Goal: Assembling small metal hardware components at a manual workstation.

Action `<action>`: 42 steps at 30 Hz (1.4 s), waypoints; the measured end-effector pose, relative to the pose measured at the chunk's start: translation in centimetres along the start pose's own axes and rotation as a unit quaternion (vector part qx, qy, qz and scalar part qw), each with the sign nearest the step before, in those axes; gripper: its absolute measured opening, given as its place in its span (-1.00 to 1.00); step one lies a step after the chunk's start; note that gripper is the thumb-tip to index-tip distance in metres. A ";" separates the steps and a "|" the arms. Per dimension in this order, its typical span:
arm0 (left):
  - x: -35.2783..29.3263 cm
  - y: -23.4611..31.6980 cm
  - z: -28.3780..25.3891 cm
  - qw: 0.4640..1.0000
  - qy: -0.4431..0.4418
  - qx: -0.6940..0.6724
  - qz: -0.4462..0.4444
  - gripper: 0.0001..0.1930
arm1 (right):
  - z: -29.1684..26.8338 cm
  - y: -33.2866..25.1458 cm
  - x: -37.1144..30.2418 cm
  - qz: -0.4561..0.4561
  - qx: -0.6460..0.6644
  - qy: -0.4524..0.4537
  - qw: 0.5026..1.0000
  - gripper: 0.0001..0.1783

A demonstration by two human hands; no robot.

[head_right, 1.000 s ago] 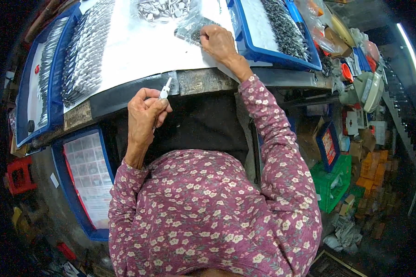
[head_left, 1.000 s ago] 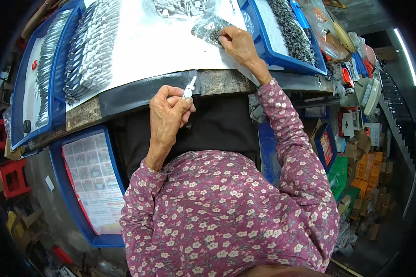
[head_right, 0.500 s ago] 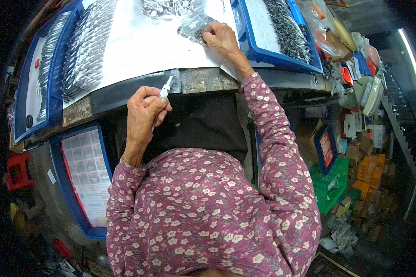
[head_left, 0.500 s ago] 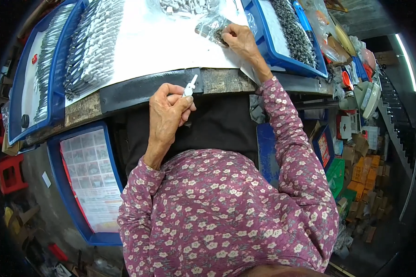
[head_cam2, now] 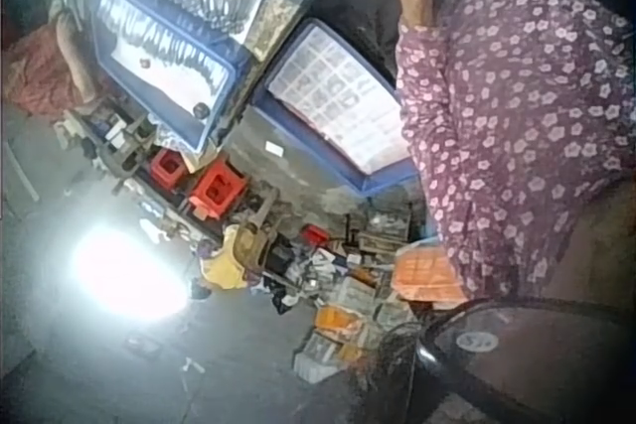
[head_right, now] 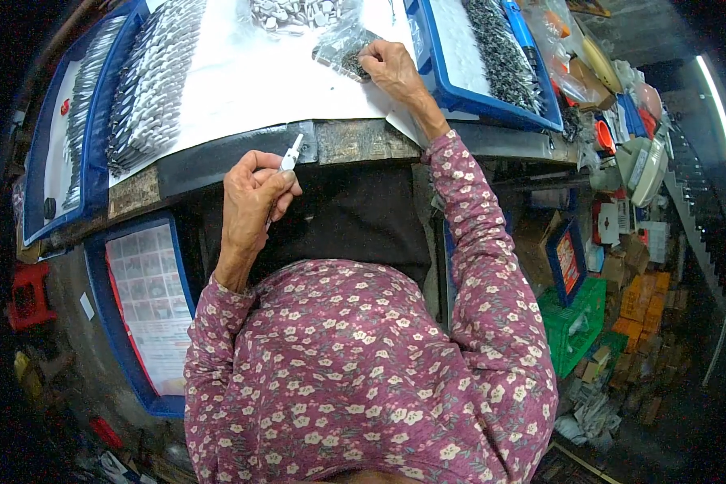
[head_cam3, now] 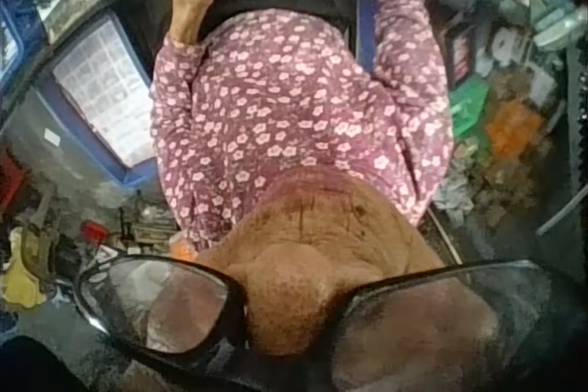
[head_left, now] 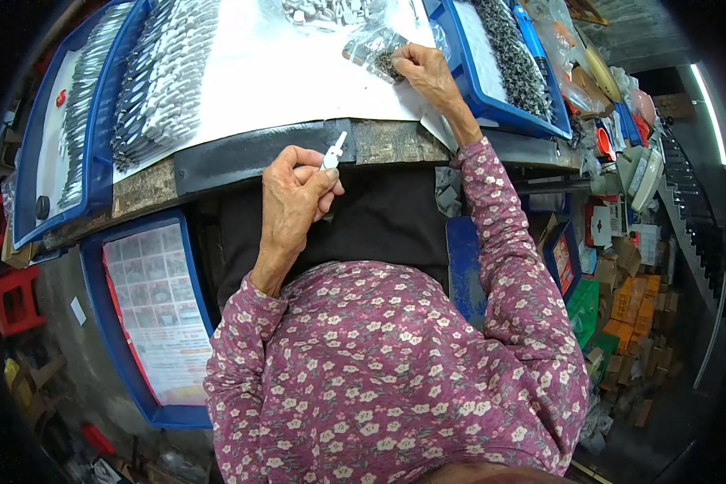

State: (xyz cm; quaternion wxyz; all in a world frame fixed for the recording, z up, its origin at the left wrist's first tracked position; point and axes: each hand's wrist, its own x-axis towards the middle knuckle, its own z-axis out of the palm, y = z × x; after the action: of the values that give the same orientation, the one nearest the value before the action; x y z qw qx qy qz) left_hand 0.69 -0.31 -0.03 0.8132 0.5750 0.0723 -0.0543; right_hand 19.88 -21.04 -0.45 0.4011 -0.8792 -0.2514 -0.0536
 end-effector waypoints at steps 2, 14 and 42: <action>0.0 0.0 0.0 1.000 0.001 0.000 0.002 -0.91 | -0.1 -0.1 -0.1 0.008 -0.005 -0.012 1.000 -0.78; -0.2 0.1 0.0 1.000 0.000 0.004 0.002 -0.91 | -0.1 0.1 -0.1 0.005 -0.019 -0.022 1.000 -0.73; -0.5 -0.3 -0.6 0.999 0.027 -0.003 0.018 -0.90 | 3.5 -9.2 -5.8 0.084 0.316 -0.096 0.940 -0.92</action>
State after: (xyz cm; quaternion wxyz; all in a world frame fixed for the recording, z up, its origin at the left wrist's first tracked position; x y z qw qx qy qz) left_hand 0.13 0.18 -0.40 0.8135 0.5750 0.0838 -0.0237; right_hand 10.03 -15.72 1.78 0.6354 -0.7262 -0.2176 0.1470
